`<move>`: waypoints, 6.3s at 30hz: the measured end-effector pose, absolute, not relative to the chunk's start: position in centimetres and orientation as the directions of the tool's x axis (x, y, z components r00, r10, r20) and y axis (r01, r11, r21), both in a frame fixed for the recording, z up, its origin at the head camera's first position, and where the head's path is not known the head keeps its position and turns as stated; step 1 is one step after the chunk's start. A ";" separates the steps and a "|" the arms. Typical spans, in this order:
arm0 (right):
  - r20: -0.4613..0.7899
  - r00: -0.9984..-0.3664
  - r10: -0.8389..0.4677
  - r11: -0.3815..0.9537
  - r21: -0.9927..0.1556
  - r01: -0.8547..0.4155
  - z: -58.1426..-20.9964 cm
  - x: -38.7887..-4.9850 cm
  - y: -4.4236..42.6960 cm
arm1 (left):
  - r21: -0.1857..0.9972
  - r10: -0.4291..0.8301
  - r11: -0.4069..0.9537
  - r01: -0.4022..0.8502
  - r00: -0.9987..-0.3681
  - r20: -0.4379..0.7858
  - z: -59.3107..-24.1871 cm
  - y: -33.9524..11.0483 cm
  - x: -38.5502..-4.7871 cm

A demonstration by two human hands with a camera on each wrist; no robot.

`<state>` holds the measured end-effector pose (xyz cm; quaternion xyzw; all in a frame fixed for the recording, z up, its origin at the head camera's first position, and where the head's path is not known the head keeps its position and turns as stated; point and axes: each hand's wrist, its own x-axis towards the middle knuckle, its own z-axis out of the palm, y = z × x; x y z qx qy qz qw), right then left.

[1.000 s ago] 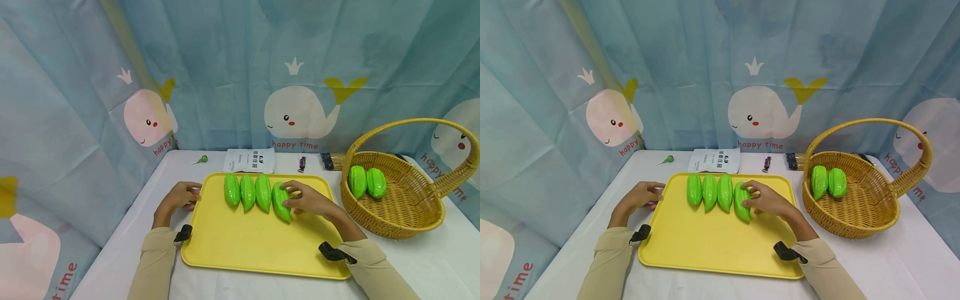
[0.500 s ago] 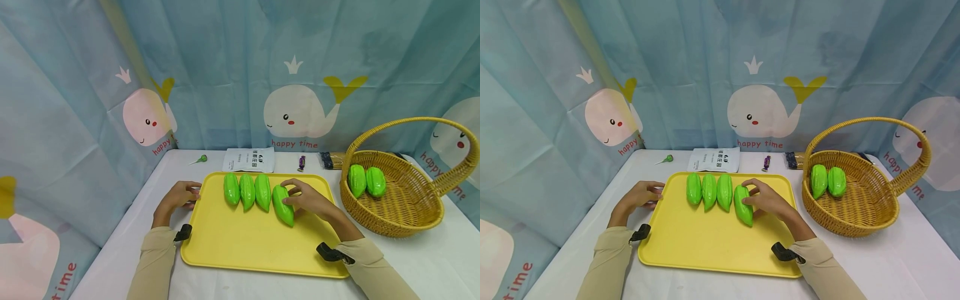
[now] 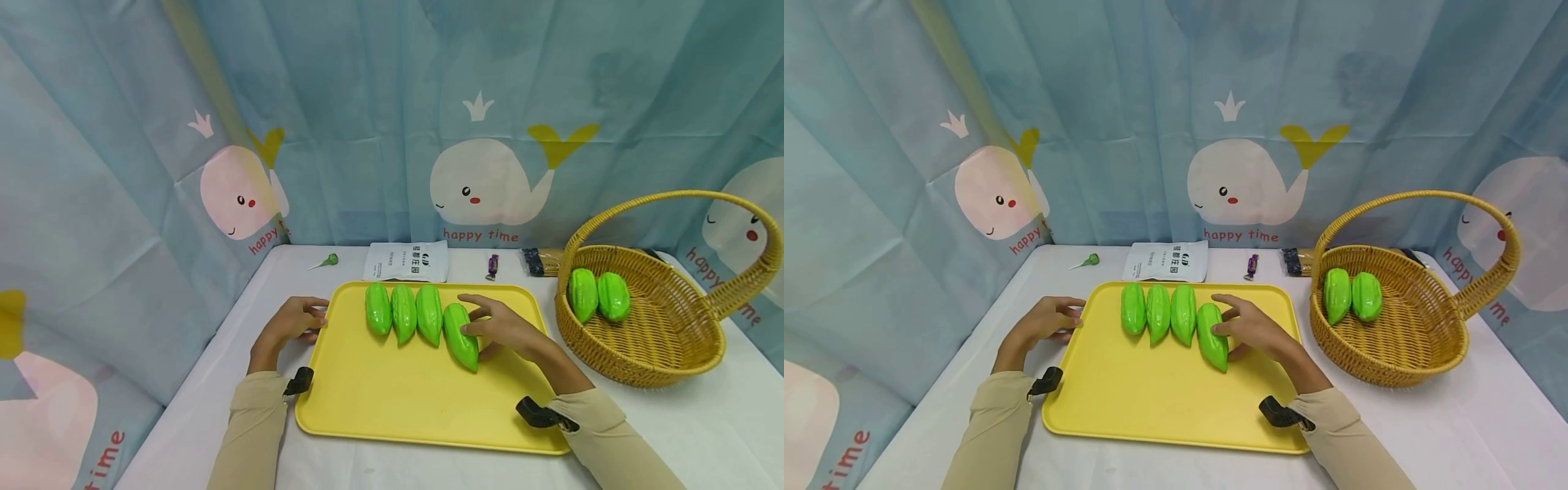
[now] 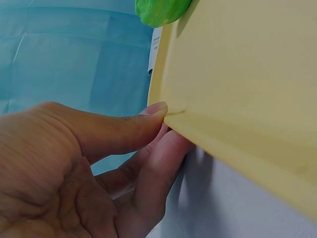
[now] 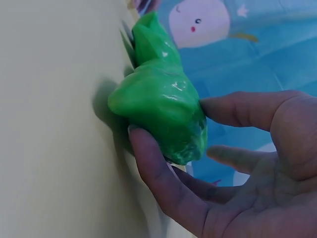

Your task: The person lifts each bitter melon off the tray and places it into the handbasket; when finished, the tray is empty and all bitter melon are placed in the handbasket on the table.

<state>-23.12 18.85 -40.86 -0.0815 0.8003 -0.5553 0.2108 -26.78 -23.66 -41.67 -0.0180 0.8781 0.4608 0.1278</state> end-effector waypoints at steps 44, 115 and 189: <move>-0.072 -0.969 -0.236 0.465 -0.884 -0.048 -33.3 -17.3 28.6 | 0.820 0.093 0.552 -0.154 -0.965 -0.244 -41.5 -23.5 -26.6; -0.295 -0.948 -0.115 0.638 -0.754 0.157 -34.1 -23.8 46.3 | 0.820 0.087 0.551 -0.155 -0.967 -0.240 -41.5 -23.7 -26.6; 0.036 -0.914 -0.404 0.404 -0.889 -0.214 -35.2 -20.5 25.1 | 0.837 0.131 0.538 -0.098 -0.972 -0.197 -41.7 -24.0 -26.6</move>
